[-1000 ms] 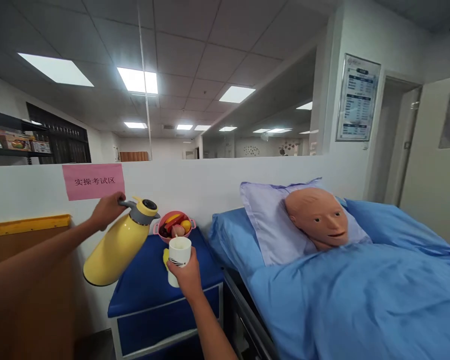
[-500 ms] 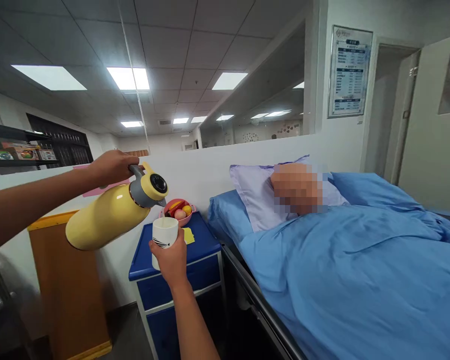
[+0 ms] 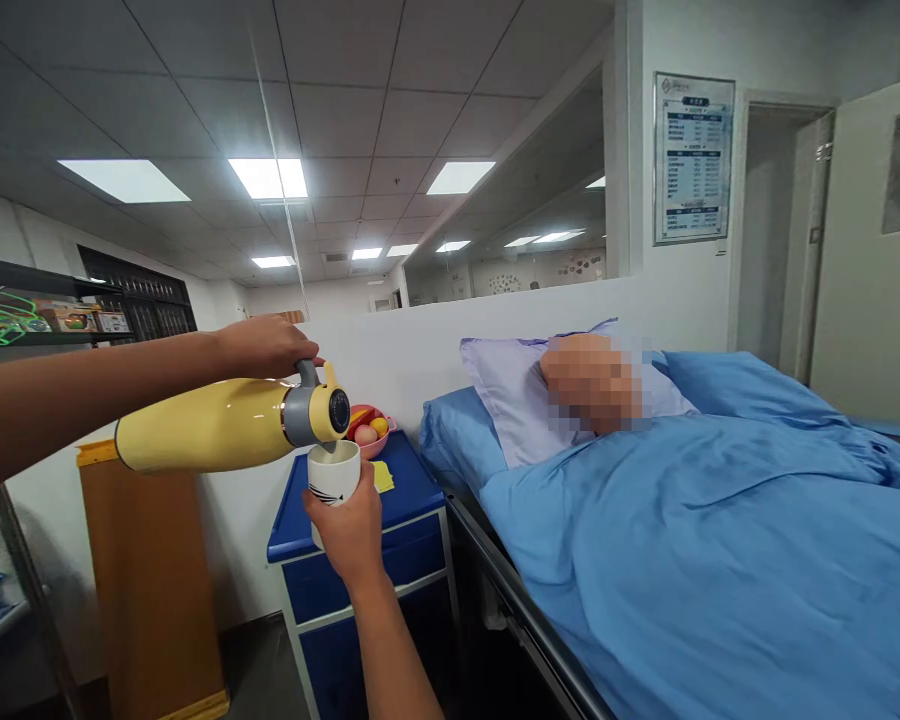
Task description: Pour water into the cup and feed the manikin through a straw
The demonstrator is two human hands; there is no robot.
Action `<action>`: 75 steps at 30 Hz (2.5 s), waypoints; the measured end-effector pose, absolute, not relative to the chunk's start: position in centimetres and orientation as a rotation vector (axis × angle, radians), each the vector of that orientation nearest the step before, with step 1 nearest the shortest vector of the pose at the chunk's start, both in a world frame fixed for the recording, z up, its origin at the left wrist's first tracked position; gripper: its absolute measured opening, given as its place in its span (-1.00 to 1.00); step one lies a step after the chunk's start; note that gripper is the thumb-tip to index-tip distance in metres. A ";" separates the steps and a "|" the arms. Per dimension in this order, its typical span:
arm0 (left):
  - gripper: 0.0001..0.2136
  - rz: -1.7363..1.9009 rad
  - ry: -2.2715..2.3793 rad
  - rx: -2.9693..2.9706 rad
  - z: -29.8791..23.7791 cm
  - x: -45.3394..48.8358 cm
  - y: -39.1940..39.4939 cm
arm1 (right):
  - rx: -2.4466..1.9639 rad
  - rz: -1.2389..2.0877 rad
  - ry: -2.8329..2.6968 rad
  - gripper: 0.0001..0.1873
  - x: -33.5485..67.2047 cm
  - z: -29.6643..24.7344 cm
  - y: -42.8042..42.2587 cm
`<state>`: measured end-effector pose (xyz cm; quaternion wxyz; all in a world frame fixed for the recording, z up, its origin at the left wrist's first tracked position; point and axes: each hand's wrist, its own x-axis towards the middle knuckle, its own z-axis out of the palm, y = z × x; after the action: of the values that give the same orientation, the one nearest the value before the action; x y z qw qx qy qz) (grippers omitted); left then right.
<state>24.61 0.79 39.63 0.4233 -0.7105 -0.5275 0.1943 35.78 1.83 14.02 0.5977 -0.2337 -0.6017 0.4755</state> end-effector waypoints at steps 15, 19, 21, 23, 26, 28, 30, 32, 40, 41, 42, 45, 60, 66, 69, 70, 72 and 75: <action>-0.65 0.554 -1.261 -1.838 39.2 26.7 0.6 | -0.580 1.089 -1.387 -0.51 35.6 13.5 1.1; -0.70 0.573 -1.295 -1.845 38.9 27.5 0.8 | -0.588 1.095 -1.398 -0.51 35.5 13.3 0.8; -0.72 0.585 -1.291 -1.838 38.8 27.5 0.9 | -0.581 1.095 -1.390 -0.52 35.5 13.2 0.9; -0.74 0.592 -1.277 -1.835 38.8 27.5 0.9 | -0.574 1.097 -1.389 -0.51 35.6 13.2 1.0; -0.77 0.598 -1.268 -1.837 38.9 27.4 1.0 | -0.568 1.102 -1.386 -0.51 35.7 13.2 1.4; -0.79 0.592 -1.277 -1.847 39.0 27.3 1.1 | -0.556 1.114 -1.375 -0.50 35.7 13.1 1.6; -0.81 0.580 -1.294 -1.864 39.1 27.3 1.2 | -0.550 1.121 -1.362 -0.51 35.7 13.1 1.7; -0.82 0.572 -1.307 -1.875 39.2 27.2 1.3 | -0.554 1.116 -1.363 -0.50 35.8 13.1 1.7; -0.80 0.687 -1.286 -1.797 39.8 26.9 1.3 | -0.522 1.125 -1.378 -0.49 35.7 12.9 1.3; -0.81 0.686 -1.279 -1.796 39.9 27.0 1.3 | -0.517 1.123 -1.376 -0.49 35.6 12.8 1.3; -0.82 0.682 -1.272 -1.796 40.0 27.0 1.2 | -0.512 1.122 -1.380 -0.49 35.6 12.8 1.3; -0.82 0.667 -1.257 -1.795 40.2 27.3 1.0 | -0.506 1.117 -1.379 -0.48 35.5 12.7 1.2; -0.81 0.790 -1.181 -1.707 40.9 28.9 0.2 | -0.466 1.119 -1.350 -0.53 35.8 13.1 0.7; -0.80 0.824 -1.140 -1.694 40.8 29.3 0.6 | -0.456 1.144 -1.359 -0.54 35.9 13.0 0.5; -0.79 0.827 -1.128 -1.696 40.7 29.5 0.6 | -0.435 1.155 -1.343 -0.50 35.9 12.8 0.7; -0.79 0.826 -1.125 -1.698 40.7 29.6 0.6 | -0.436 1.157 -1.339 -0.50 35.8 12.8 0.8; -0.80 0.815 -1.120 -1.707 40.4 29.6 0.6 | -0.449 1.157 -1.330 -0.50 35.8 12.7 1.0; -0.81 0.784 -1.124 -1.729 39.9 29.4 0.7 | -0.475 1.167 -1.327 -0.51 35.8 12.7 1.3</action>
<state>29.41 0.71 39.94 0.4509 -0.6994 -0.4549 0.3172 35.84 1.27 12.71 0.6098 -0.2057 -0.5748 0.5054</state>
